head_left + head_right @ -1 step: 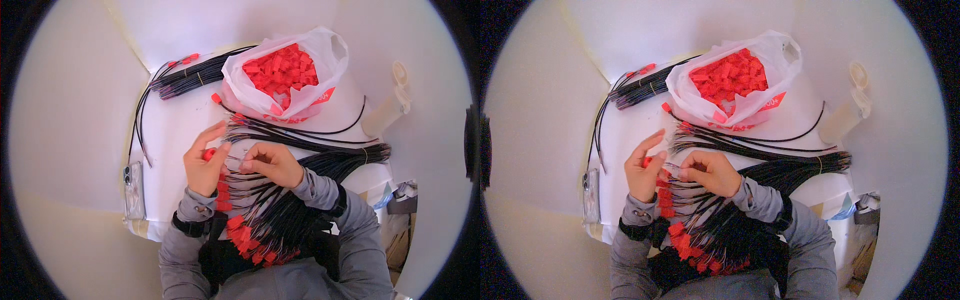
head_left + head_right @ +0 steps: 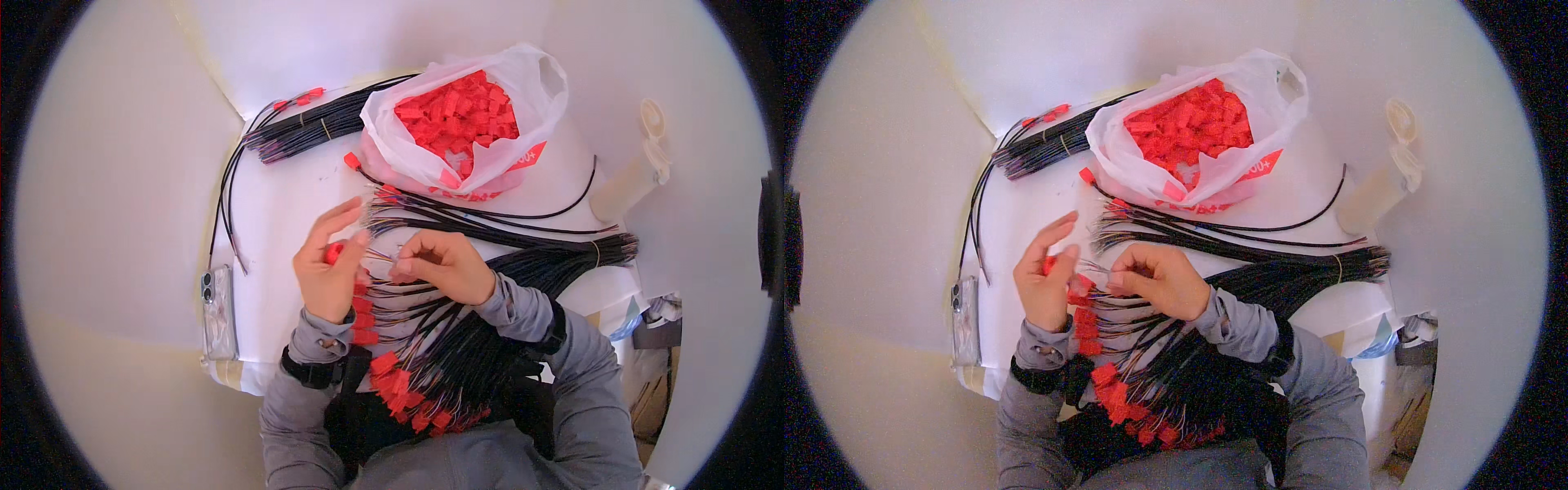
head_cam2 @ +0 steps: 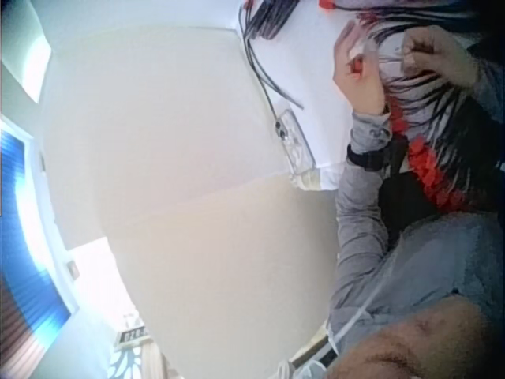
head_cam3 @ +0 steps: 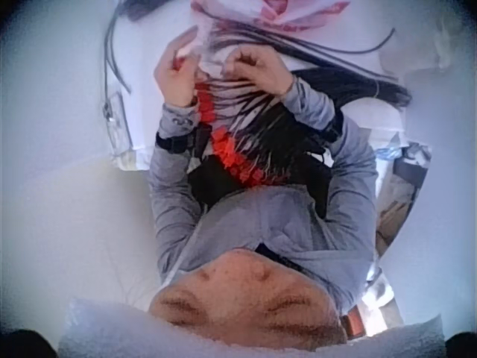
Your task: Manually attaching red plastic connectors to the ends of black wires to assemble wire harnesses.
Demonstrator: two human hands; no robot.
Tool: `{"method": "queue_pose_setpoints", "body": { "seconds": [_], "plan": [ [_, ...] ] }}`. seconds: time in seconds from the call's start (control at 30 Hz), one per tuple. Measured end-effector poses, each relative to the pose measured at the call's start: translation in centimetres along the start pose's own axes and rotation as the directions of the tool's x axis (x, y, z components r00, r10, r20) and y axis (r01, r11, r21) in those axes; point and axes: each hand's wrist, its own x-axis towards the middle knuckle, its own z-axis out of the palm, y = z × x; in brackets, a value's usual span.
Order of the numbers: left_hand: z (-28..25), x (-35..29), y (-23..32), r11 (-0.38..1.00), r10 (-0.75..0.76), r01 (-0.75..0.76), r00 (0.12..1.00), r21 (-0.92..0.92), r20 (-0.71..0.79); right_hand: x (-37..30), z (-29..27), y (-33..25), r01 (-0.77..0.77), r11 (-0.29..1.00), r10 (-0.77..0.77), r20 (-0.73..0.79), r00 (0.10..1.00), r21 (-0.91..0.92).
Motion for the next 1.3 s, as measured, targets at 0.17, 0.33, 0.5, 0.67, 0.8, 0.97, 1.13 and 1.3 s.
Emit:
{"method": "queue_pose_setpoints", "body": {
  "seconds": [0.17,0.33,0.5,0.67,0.8,0.97,1.13,1.3],
  "plan": [
    [-0.6,-0.7,-0.5,0.981,0.119,-0.128,0.990,-0.144,-0.071,0.2,-0.4,-0.8,-0.094,0.980,0.084,0.063,0.994,0.175],
    [0.0,-0.8,-0.4,0.993,-0.067,0.069,0.998,-0.092,0.018,0.3,-0.4,-1.0,-0.125,0.958,0.121,0.034,0.992,0.259],
    [0.0,-0.7,0.1,0.981,-0.173,0.179,0.982,-0.076,0.080,0.4,-0.3,-0.9,-0.098,0.958,0.095,0.026,0.995,0.270],
    [-0.6,-0.7,0.1,0.940,-0.215,0.271,0.942,-0.206,0.258,0.4,-0.3,-0.7,0.001,0.960,0.009,-0.035,0.999,0.280],
    [-0.3,-1.0,0.2,0.974,-0.147,0.188,0.951,-0.130,0.271,0.4,-0.2,-0.9,0.013,0.953,0.001,-0.044,0.999,0.304],
    [0.6,-1.0,-0.8,0.997,0.024,-0.045,0.961,0.070,0.275,0.4,-0.3,-0.6,0.062,0.979,-0.050,-0.065,0.997,0.194],
    [0.0,-0.6,-1.3,0.998,-0.056,0.053,0.984,0.025,0.167,0.3,-0.3,-1.4,0.018,0.938,-0.003,-0.045,0.999,0.347],
    [0.1,-0.5,-1.1,0.979,-0.176,0.188,0.974,-0.075,0.144,0.2,-0.3,-2.0,-0.064,0.933,0.088,-0.052,0.995,0.354]
  ]
}}
